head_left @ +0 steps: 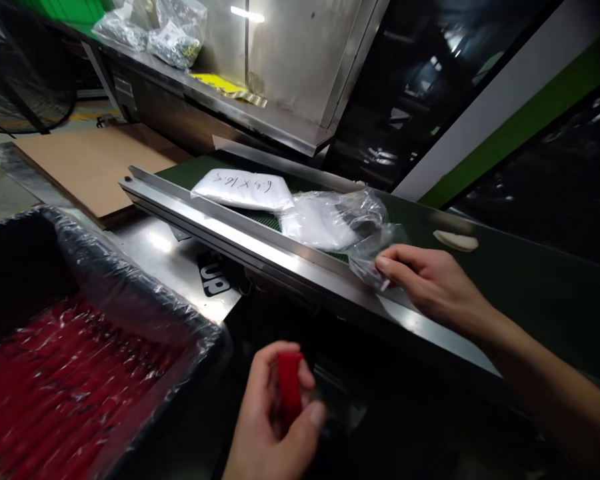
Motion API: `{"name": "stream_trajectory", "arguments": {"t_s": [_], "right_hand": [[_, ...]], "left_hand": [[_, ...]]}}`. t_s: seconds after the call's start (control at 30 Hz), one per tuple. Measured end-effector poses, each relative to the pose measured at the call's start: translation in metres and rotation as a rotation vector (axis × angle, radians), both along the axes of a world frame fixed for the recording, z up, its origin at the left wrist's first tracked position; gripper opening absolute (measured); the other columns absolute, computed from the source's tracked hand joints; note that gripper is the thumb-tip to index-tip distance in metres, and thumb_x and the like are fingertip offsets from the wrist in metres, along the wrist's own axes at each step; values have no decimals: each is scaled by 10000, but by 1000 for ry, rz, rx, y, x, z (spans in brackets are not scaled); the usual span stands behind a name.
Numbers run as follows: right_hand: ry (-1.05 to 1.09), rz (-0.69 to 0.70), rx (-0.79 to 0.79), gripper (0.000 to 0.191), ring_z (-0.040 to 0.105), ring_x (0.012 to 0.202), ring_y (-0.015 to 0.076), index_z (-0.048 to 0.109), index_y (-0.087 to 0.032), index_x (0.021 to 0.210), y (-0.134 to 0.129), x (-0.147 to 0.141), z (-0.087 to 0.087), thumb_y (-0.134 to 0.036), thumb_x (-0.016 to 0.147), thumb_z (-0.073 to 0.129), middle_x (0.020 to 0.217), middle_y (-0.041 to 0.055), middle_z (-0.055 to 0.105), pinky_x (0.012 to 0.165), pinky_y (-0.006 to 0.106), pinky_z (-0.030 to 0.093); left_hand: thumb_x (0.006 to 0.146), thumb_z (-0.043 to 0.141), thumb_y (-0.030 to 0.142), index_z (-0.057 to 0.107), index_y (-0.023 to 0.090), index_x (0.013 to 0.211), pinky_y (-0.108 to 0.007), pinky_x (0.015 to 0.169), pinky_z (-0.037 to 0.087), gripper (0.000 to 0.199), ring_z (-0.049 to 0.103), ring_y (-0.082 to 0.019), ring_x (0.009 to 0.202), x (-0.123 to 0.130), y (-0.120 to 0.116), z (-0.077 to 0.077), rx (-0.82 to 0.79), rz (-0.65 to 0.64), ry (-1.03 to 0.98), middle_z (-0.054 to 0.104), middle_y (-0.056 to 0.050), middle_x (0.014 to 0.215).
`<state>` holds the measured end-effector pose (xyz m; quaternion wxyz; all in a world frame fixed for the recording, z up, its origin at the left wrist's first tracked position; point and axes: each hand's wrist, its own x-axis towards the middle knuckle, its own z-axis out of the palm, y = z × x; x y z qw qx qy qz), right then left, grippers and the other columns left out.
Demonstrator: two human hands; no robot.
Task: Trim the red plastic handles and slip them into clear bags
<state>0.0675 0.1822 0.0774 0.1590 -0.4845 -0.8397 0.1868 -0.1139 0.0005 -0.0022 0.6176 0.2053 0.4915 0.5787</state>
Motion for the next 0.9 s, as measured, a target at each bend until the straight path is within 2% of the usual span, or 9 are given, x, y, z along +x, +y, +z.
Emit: {"name": "stream_trajectory", "arguments": {"t_s": [0.13,0.23,0.3,0.47,0.6,0.67,0.77,0.83,0.9], "right_hand": [[171,72,-80,290,492,597,63,585,-206,754,-75,-9,-17,-340,979,461,672,-48,546,563,192,381],[273,118,-133,233,518,650,61,593,-202,805,-112,-12,-46,-267,985,460,738,-34,563,613,185,409],[303,73,-184,250,503,640,64,575,-196,783,-127,-12,-65,-270,989,456,725,-30,544,611,192,405],[329,-73,-283,352,394,534,62,473,-193,665,-142,-7,-93,-330,989,465,608,-50,435,514,202,341],[383,-173,-251,182,515,692,71,569,-218,885,-146,-5,-96,-359,975,498,805,-32,573,633,183,410],[403,-122,-384,162,561,750,86,582,-228,987,-148,-5,-94,-379,947,543,881,-19,613,660,186,448],[418,-3,-612,186,597,723,101,609,-213,923,-150,-4,-94,-397,911,592,826,-18,642,639,196,483],[426,-33,-584,232,584,671,102,603,-198,818,-151,-2,-97,-409,913,581,751,-18,629,598,201,472],[416,-103,-479,255,542,621,97,579,-193,759,-154,2,-101,-396,913,577,702,-18,596,549,204,433]], "left_hand": [[736,791,308,446,262,1172,-162,583,444,558,542,-77,693,14,15,13,78,-69,-169,591,11,900],[761,769,249,443,227,1159,-169,630,451,515,554,-73,706,20,14,10,29,-78,-202,619,11,861],[789,735,212,459,206,1112,-162,591,421,425,521,-53,643,20,10,4,-24,-66,-133,616,27,810],[818,691,219,448,192,1014,-179,521,382,313,466,-45,546,17,0,-12,-140,-106,-24,559,61,715],[808,691,239,445,195,1007,-188,511,381,320,454,-47,537,16,0,-18,-165,-144,43,537,59,736],[804,692,248,440,199,1027,-188,521,384,340,464,-48,550,14,1,-20,-161,-203,60,549,52,758],[833,644,296,418,213,1073,-204,533,387,340,466,-60,555,11,2,-24,-137,-324,97,549,50,758],[836,621,288,418,219,1079,-218,542,385,324,465,-72,560,9,1,-28,-115,-379,161,542,52,746],[808,628,233,440,221,1056,-229,576,388,311,480,-86,607,10,0,-32,-94,-385,272,552,45,761]]}}
